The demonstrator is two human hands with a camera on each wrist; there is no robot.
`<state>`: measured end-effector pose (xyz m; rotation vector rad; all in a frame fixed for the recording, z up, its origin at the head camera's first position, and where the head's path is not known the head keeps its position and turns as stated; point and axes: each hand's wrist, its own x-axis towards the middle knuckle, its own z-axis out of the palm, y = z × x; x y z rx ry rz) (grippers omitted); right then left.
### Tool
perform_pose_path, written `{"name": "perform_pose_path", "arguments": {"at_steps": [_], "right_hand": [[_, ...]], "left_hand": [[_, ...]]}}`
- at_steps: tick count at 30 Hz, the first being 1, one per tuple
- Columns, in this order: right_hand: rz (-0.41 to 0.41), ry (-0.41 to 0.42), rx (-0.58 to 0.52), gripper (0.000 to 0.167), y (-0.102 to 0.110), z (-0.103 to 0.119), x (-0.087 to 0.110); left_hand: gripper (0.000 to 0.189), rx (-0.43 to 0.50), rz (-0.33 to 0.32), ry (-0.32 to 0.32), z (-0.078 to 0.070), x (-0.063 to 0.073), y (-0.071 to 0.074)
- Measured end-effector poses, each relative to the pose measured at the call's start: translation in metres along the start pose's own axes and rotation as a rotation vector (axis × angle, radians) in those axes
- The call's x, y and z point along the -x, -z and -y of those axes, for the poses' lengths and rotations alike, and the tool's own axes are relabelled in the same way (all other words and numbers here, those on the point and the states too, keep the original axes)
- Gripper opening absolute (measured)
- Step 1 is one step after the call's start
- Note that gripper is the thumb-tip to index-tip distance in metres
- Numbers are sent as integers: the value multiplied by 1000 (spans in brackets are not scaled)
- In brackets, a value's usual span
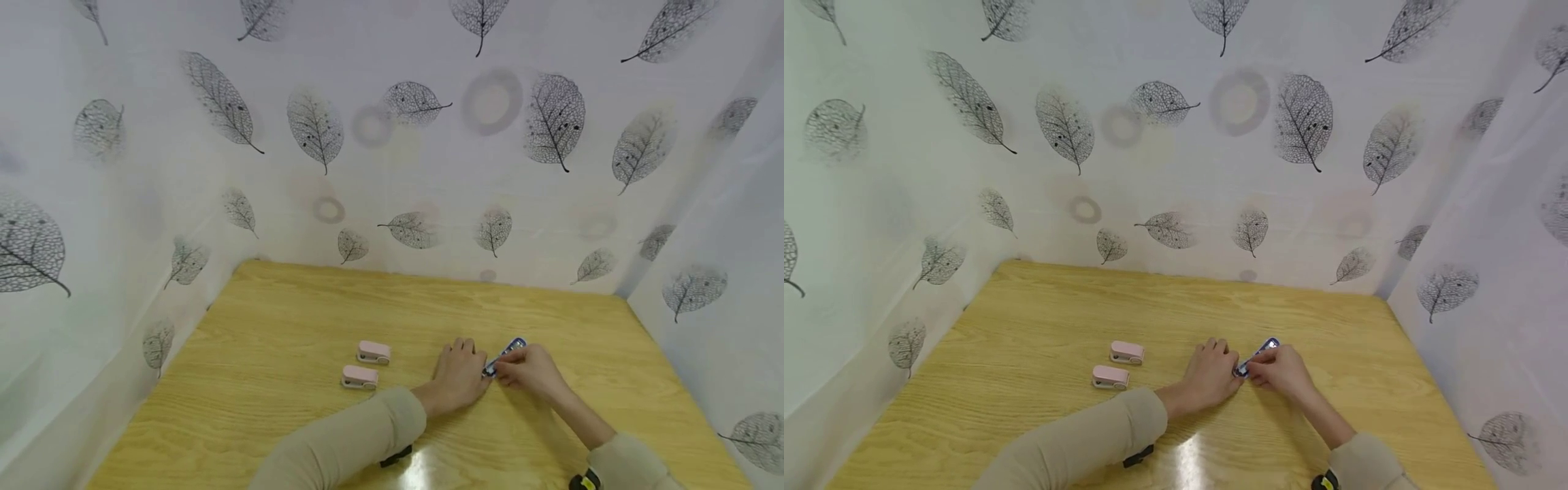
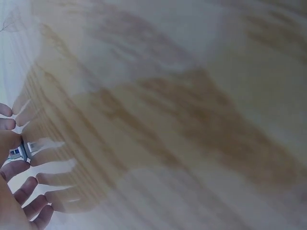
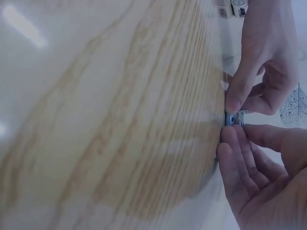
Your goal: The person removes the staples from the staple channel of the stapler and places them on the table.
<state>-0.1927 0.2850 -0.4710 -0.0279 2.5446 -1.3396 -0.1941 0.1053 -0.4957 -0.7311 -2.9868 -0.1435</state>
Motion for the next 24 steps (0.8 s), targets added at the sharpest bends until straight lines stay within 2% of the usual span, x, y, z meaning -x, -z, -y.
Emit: {"name": "perform_pose_path", "arguments": {"at_steps": [6, 14, 24], "right_hand": [[4, -34, -15, 25, -1, 0, -1], [89, -34, -108, 29, 3, 0, -1], [102, -94, -161, 41, 41, -6, 18]], "left_hand": [[31, -1, 5, 1, 1, 0, -2], [33, 12, 19, 13, 3, 2, -1], [30, 14, -16, -1, 3, 2, -3]]}}
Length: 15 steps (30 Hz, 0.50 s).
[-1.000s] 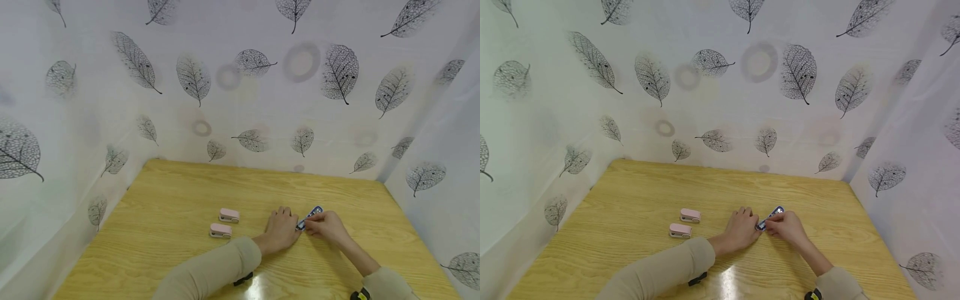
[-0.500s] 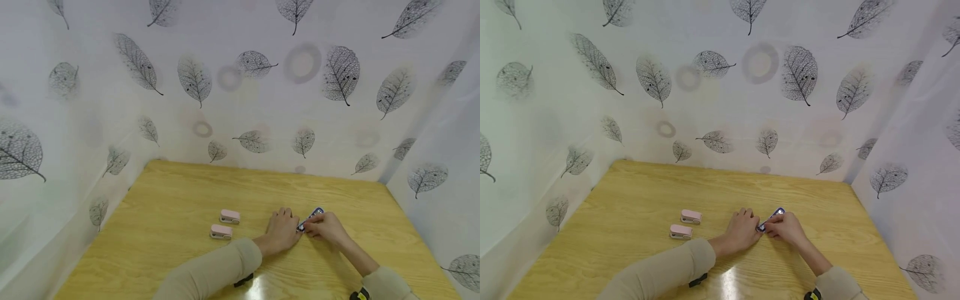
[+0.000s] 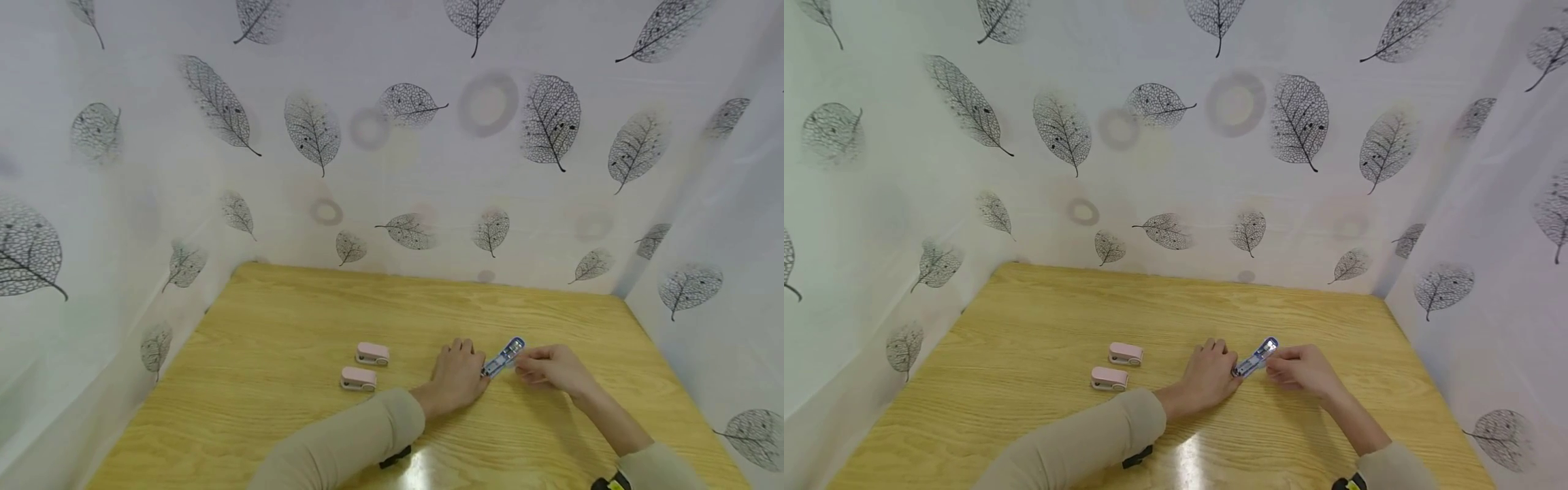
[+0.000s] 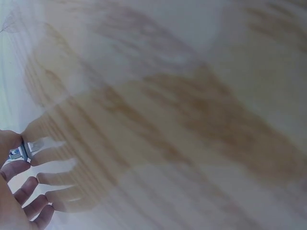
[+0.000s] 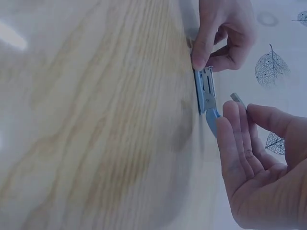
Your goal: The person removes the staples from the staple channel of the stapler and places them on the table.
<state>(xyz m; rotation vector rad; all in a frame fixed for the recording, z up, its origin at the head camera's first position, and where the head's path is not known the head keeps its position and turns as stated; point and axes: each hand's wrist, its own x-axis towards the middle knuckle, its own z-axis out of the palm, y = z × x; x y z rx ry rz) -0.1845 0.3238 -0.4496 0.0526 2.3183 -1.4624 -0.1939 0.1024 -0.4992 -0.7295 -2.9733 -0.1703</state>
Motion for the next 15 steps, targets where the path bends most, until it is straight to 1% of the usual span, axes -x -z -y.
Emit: {"name": "perform_pose_path", "arguments": {"at_steps": [3, 6, 10, 15], "right_hand": [[38, -2, -3, 43, 7, -6, 7], [83, -7, -27, 42, 9, -14, 11], [122, -38, -47, 36, 1, -25, 12], [126, -67, -13, 31, -9, -31, 13]], "left_hand": [[30, -12, -8, -3, 1, -2, -3], [30, -18, -7, -2, 0, -2, -4], [29, -15, -4, -2, 0, -1, -4], [29, -13, -6, -4, 0, -1, -3]]}}
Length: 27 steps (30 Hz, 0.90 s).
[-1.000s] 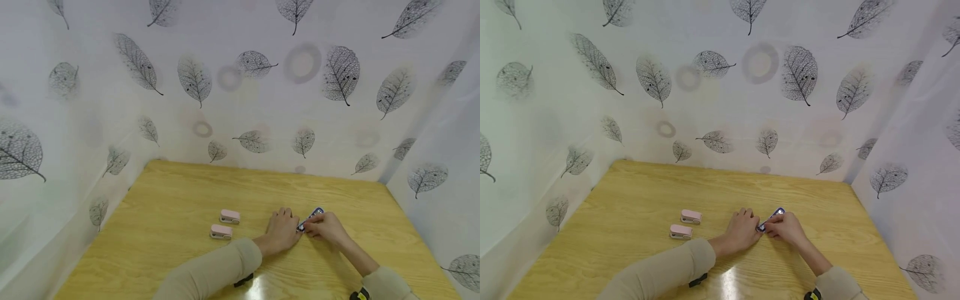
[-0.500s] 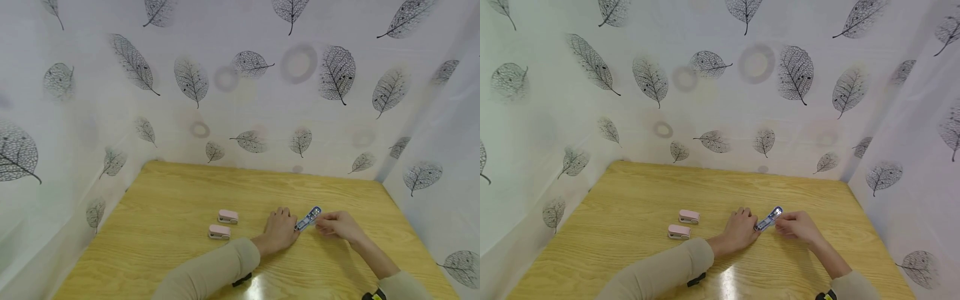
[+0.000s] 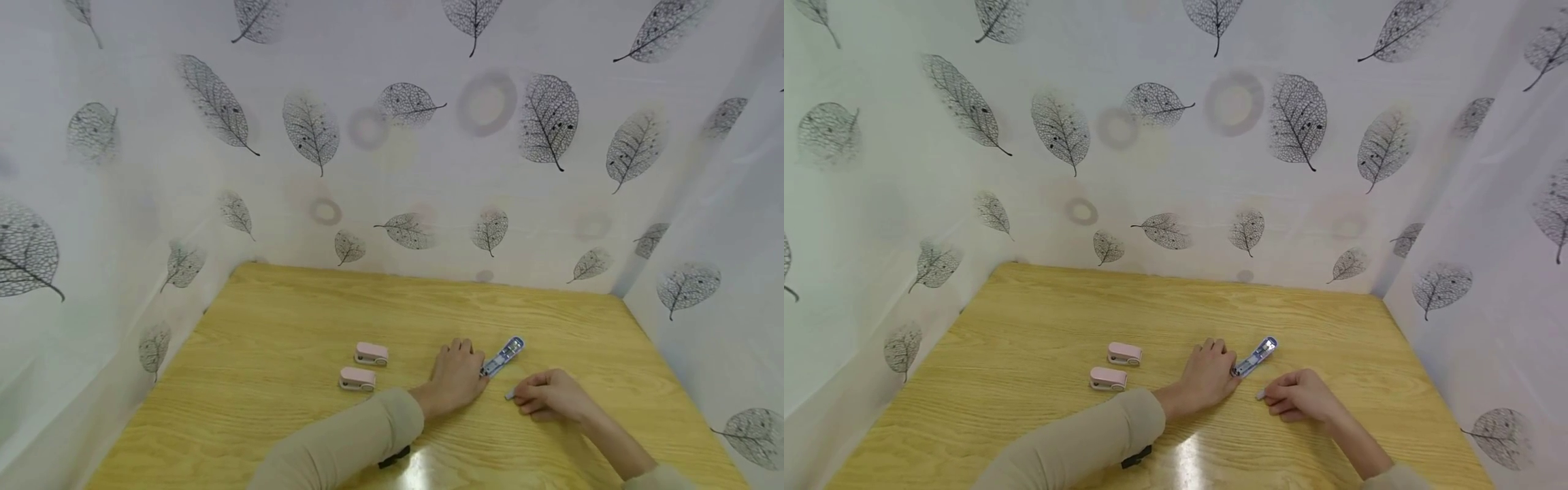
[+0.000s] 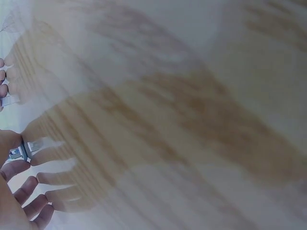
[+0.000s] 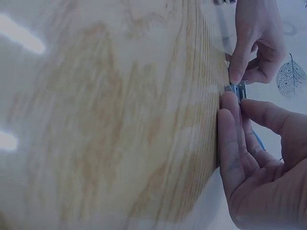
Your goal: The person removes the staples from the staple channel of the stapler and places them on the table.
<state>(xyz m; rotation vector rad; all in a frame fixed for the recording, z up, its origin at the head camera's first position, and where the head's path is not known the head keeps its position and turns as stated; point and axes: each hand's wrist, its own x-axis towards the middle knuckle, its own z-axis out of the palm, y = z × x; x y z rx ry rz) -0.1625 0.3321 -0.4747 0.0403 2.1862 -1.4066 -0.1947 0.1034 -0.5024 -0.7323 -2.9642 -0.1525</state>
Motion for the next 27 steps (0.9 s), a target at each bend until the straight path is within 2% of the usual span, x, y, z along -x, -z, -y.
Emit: {"name": "perform_pose_path", "arguments": {"at_steps": [9, 15, 17, 21, 24, 27], "right_hand": [[-8, -12, 12, 29, -3, -1, 0], [-49, -1, 6, 32, -3, 3, 2], [-66, 29, 24, 36, -3, 9, 3], [-110, 150, 93, 39, -14, 26, 4], [-138, 257, 140, 35, -28, 39, 0], [-169, 352, 214, 28, -45, 50, -8]], "left_hand": [[30, 27, -2, -9, 0, 1, 1], [35, 84, 31, -51, 12, 4, 4], [38, 113, 49, -73, 22, 9, 9], [40, 150, 81, -105, 56, 24, 34], [39, 161, 52, -120, 88, 38, 55], [38, 175, -22, -136, 119, 51, 69]]}}
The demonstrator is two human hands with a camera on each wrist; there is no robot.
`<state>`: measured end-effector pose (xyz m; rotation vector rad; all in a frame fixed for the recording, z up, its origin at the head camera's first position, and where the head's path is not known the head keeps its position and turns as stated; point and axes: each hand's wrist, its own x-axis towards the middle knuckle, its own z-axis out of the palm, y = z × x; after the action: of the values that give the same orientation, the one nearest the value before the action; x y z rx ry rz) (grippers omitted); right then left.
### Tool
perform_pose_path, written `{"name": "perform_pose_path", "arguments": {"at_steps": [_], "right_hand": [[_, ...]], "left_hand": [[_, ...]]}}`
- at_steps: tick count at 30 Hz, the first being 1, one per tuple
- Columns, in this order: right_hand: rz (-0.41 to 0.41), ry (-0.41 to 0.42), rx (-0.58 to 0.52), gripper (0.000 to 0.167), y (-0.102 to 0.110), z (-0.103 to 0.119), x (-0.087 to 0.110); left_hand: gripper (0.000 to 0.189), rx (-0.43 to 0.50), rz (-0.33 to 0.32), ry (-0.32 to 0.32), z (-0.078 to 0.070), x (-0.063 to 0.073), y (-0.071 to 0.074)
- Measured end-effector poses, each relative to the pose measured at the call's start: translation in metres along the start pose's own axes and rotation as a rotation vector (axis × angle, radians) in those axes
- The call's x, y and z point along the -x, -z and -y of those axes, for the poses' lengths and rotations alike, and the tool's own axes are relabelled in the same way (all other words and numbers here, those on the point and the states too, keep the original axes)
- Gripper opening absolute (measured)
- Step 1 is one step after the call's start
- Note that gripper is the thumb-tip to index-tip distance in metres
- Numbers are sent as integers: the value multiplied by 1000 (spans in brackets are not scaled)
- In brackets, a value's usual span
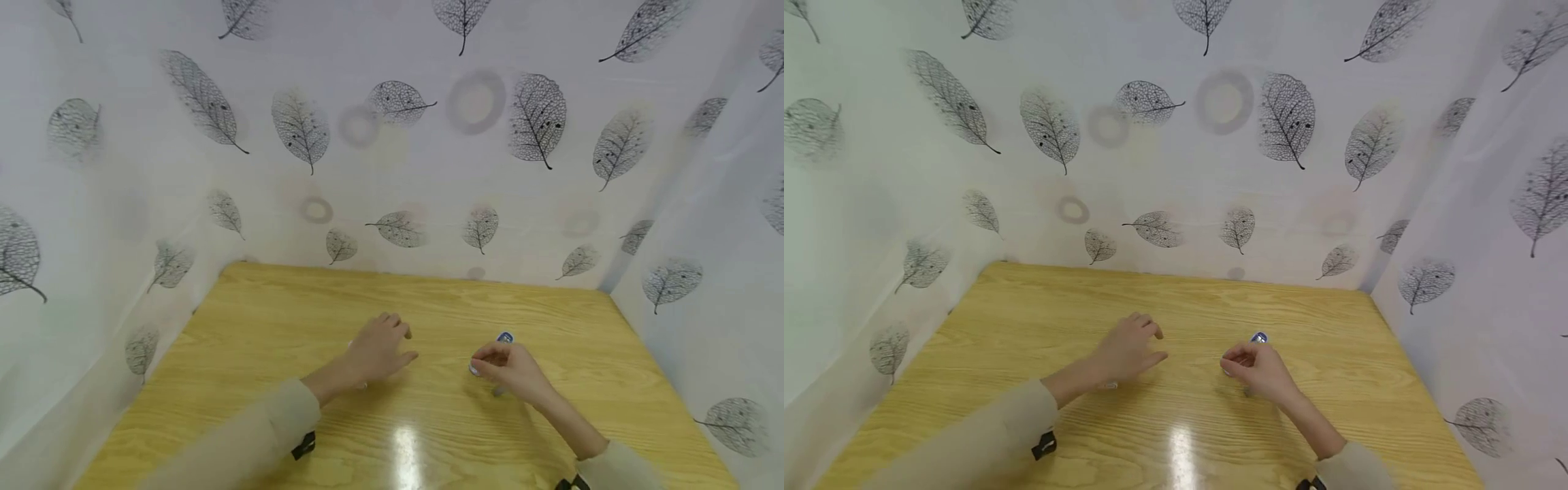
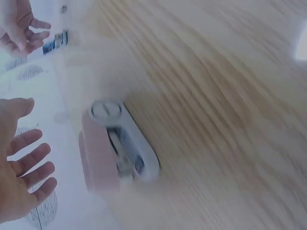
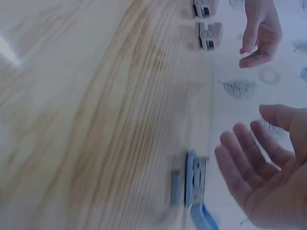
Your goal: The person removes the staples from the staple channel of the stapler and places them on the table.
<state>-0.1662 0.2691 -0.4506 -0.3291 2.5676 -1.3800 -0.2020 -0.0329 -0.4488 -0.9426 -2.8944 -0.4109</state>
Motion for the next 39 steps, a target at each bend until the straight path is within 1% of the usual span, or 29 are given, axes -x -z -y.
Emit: {"name": "perform_pose_path", "arguments": {"at_steps": [1, 3, 5, 7, 10, 12, 17, 21, 26, 29, 34, 37, 39], "right_hand": [[-16, 31, 37, 25, -6, 3, -4], [-49, 75, 111, 20, -18, 11, -13], [-75, 108, 167, 16, -30, 18, -21], [-84, 142, 214, 15, -42, 26, -30], [-82, 198, 273, 15, -61, 37, -43], [-74, 221, 321, 17, -73, 46, -52], [-19, 271, 448, 25, -100, 64, -74], [26, 320, 533, 28, -118, 73, -87], [40, 400, 654, 27, -134, 77, -96], [33, 417, 689, 27, -136, 79, -97], [29, 431, 714, 26, -135, 76, -99], [21, 441, 732, 24, -133, 73, -97], [17, 439, 747, 22, -130, 71, -96]], "left_hand": [[38, 1, -20, -4, 9, 5, 5], [38, -5, -36, -12, 25, 14, 13], [39, -4, -22, -24, 39, 22, 18], [41, -16, 15, -29, 51, 28, 22], [43, -27, 51, -36, 67, 37, 25], [42, -19, 62, -24, 76, 43, 28], [34, 1, 56, 20, 92, 53, 34], [31, 6, 66, 20, 98, 55, 36], [26, 11, 86, 8, 101, 54, 33], [23, 12, 101, 9, 101, 52, 31], [22, 12, 118, 14, 100, 47, 24], [23, 12, 117, 11, 96, 44, 21], [23, 6, 113, -6, 92, 41, 20]]}}
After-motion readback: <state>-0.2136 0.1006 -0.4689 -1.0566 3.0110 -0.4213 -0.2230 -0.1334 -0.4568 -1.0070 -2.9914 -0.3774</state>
